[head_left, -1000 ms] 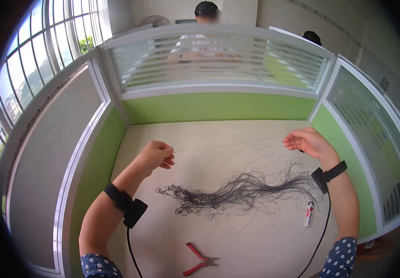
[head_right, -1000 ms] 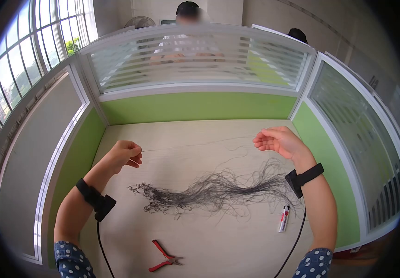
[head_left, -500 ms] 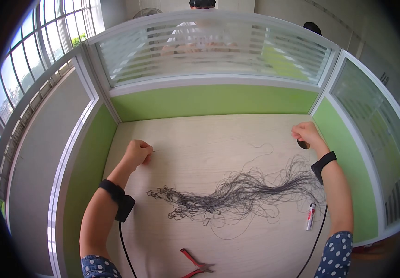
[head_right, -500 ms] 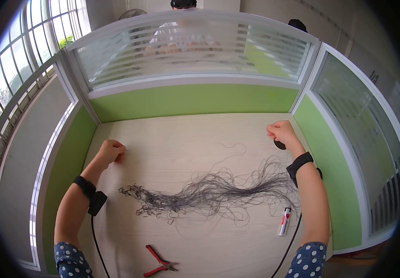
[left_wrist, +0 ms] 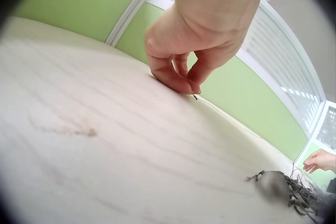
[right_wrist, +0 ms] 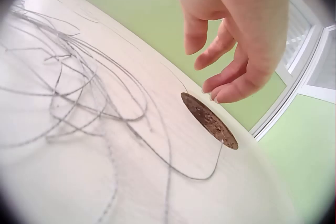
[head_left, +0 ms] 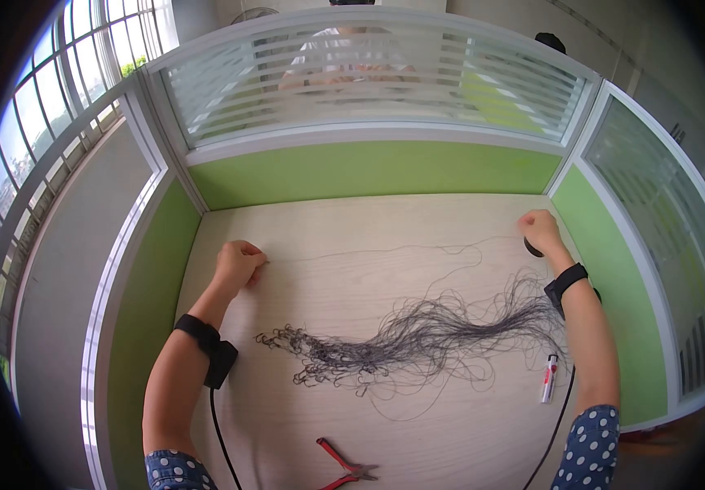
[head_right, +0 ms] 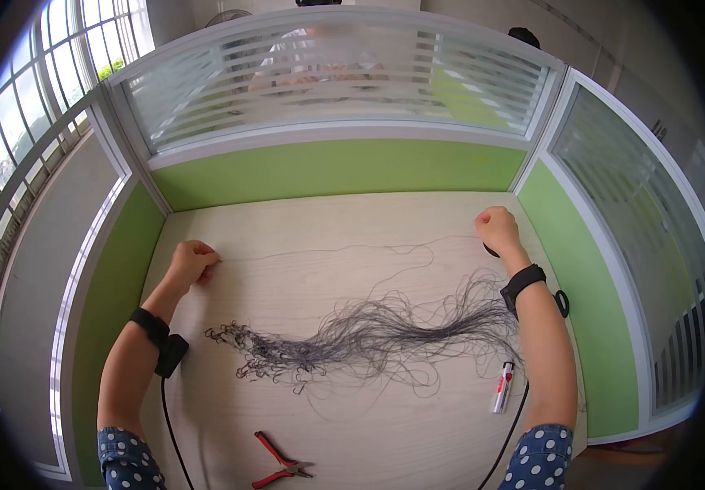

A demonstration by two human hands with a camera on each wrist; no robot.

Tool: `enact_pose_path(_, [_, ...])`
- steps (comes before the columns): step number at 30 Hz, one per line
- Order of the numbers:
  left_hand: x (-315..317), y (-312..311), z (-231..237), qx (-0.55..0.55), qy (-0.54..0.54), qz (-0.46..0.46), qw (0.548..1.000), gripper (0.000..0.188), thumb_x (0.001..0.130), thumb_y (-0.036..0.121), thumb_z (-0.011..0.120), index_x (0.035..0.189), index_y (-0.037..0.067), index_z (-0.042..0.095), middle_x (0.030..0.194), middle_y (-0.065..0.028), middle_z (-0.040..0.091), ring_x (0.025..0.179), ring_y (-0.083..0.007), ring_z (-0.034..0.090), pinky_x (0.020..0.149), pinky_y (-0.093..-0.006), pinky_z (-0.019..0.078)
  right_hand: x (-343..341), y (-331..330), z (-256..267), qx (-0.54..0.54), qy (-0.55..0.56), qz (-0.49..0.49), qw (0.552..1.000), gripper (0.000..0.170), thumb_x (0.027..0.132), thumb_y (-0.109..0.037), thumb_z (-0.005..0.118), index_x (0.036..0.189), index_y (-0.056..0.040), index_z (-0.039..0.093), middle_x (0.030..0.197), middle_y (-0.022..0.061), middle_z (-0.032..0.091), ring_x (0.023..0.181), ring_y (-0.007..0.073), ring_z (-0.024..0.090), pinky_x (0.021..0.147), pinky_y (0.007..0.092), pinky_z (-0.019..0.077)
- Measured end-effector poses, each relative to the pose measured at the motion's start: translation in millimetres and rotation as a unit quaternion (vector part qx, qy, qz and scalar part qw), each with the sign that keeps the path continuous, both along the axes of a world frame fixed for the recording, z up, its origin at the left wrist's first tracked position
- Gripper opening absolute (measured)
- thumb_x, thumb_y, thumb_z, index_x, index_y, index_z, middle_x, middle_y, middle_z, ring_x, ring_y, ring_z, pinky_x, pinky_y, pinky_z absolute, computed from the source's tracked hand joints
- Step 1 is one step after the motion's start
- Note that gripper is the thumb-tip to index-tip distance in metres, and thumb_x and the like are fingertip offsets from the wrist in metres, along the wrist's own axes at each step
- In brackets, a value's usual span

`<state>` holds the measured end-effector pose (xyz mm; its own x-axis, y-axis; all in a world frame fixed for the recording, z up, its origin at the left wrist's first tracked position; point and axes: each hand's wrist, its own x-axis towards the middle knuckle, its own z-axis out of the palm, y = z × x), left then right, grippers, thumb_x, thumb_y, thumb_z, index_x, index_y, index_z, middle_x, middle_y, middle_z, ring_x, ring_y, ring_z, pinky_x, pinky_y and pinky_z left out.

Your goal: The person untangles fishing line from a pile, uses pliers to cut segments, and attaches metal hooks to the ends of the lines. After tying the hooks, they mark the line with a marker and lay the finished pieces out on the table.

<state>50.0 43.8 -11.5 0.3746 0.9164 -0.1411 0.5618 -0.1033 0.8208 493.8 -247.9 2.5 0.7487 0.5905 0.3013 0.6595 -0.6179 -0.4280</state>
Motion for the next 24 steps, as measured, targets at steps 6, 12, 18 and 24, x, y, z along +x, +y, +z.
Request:
enact_pose_path(6, [-1,0,-2,0.003,-0.016,-0.001,1.000,0.013,0.078,0.009,0.062,0.082,-0.004,0.060,0.062,-0.0066,0.058,0.045,-0.0130,0.053,0.039,-0.0263,0.0442,-70,-4,33,0.005,-0.181,0.181,0.967,0.012,0.077,-0.008,0.055,0.082,-0.0007,0.064,0.084,0.0133,0.063,0.087,0.0295,0.057,0.075,0.0365,0.0459])
enact_pose_path(12, [-6,-1,-4,-0.003,-0.050,0.020,0.999,0.017,0.083,0.012,0.056,0.088,-0.004,0.058,0.064,-0.0053,0.055,0.048,-0.0132,0.054,0.041,-0.0265,0.0454,-139,-2,17,-0.068,-0.092,0.404,0.907,0.021,0.083,-0.011,0.051,0.094,0.0037,0.061,0.102,0.0165,0.059,0.103,0.0312,0.051,0.088,0.0370,0.0411])
enact_pose_path(18, [-24,-19,12,-0.037,-0.086,0.002,0.996,0.021,0.086,0.013,0.049,0.097,-0.004,0.055,0.078,-0.0082,0.055,0.056,-0.0150,0.058,0.050,-0.0260,0.0492,-162,-52,18,-0.146,-0.092,0.395,0.902,0.032,0.087,-0.018,0.050,0.110,0.0033,0.053,0.113,0.0202,0.054,0.112,0.0327,0.047,0.094,0.0382,0.0373])
enact_pose_path(24, [-40,-62,55,0.007,-0.081,-0.088,0.993,0.024,0.086,0.014,0.049,0.102,-0.004,0.054,0.088,-0.0098,0.054,0.068,-0.0154,0.059,0.055,-0.0263,0.0494,-189,-73,63,-0.279,0.058,0.282,0.916,0.033,0.085,-0.017,0.053,0.111,0.0033,0.053,0.119,0.0219,0.049,0.112,0.0330,0.046,0.093,0.0387,0.0379])
